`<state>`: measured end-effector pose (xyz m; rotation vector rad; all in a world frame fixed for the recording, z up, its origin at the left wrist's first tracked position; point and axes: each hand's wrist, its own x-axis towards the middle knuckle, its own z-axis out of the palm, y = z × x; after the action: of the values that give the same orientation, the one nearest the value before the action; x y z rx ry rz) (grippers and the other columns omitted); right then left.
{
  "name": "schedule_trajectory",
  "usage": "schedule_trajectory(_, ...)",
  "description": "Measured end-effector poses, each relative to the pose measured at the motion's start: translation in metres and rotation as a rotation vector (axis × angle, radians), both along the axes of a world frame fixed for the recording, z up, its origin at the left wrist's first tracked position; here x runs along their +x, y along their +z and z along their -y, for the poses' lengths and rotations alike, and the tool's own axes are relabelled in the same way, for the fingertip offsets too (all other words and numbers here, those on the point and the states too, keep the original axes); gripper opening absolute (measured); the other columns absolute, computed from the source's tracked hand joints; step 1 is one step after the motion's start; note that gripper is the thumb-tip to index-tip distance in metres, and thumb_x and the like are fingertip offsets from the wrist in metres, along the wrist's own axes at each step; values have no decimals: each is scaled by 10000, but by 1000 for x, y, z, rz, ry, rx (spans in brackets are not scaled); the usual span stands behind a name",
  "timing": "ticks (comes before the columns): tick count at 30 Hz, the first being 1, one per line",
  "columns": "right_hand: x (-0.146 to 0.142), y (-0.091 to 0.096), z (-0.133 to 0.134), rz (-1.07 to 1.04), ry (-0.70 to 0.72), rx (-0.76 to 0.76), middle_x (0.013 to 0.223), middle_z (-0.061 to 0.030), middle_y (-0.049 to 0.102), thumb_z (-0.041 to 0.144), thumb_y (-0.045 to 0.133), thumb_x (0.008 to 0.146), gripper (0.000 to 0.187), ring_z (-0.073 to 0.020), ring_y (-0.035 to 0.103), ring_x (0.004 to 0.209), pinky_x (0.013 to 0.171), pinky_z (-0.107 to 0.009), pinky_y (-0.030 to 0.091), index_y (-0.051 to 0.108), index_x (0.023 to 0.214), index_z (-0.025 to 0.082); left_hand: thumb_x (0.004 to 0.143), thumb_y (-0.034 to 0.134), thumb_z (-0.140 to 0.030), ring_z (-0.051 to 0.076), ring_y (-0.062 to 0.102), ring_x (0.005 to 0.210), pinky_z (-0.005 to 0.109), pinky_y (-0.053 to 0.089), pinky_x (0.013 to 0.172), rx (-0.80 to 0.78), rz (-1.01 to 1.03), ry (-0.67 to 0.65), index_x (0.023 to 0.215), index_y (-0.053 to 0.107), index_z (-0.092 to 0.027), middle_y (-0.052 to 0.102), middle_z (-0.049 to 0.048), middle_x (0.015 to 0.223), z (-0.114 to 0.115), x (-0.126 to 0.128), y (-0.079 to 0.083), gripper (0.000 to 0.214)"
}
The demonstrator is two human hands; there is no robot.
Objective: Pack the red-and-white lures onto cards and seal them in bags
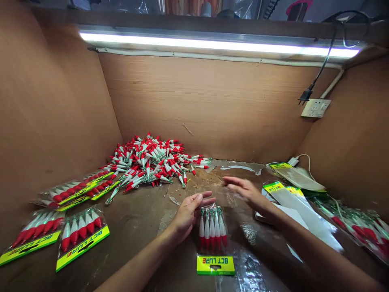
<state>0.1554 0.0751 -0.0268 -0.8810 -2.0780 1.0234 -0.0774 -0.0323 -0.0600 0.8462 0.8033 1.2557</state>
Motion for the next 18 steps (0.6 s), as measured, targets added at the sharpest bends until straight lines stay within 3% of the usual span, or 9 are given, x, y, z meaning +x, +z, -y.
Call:
schedule_trajectory(3,-28,-17,21,8,176,-261,1027,-99,755,527,688,820,470,-247,682,904,791,-337,521,736,1107,158,920,644,-459,279,695,1015,341,543,794,26,-67,4,1282,611,-137,731,183,1126,-1,0,-1,486)
schedule_trajectory(5,-35,-27,25,-14,167,-329,820,-80,751,558,736,766,456,-194,645,708,650,-284,480,772,905,126,856,721,-484,261,700,965,322,545,760,17,-166,3,1269,619,-146,743,160,1064,-2,-5,-3,544)
schedule_trajectory(7,-33,-33,25,-41,157,-365,716,-57,718,580,724,771,470,-152,584,612,583,-257,431,773,839,118,762,813,-471,230,701,877,288,537,720,-8,-277,-16,1148,687,-119,749,134,962,-4,-12,-5,537)
schedule_trajectory(11,-23,-38,28,-67,225,-415,723,-36,697,592,664,829,466,-138,563,622,598,-252,436,773,894,144,679,854,-499,146,643,637,243,500,617,-34,-408,-34,860,739,-83,714,82,774,-9,-21,-12,468)
schedule_trajectory(15,-19,-43,29,-177,207,-524,871,-59,711,586,625,856,457,-131,581,629,593,-256,466,748,1021,177,683,828,-538,127,594,598,237,476,582,7,-518,27,853,739,-100,686,49,737,-13,-21,-19,478)
schedule_trajectory(18,0,-40,10,-230,130,-543,1000,-69,705,448,677,818,379,-70,488,515,466,-204,377,706,1112,211,678,818,-553,119,559,588,219,434,548,17,-558,68,832,738,-102,666,36,714,-14,-21,-21,483)
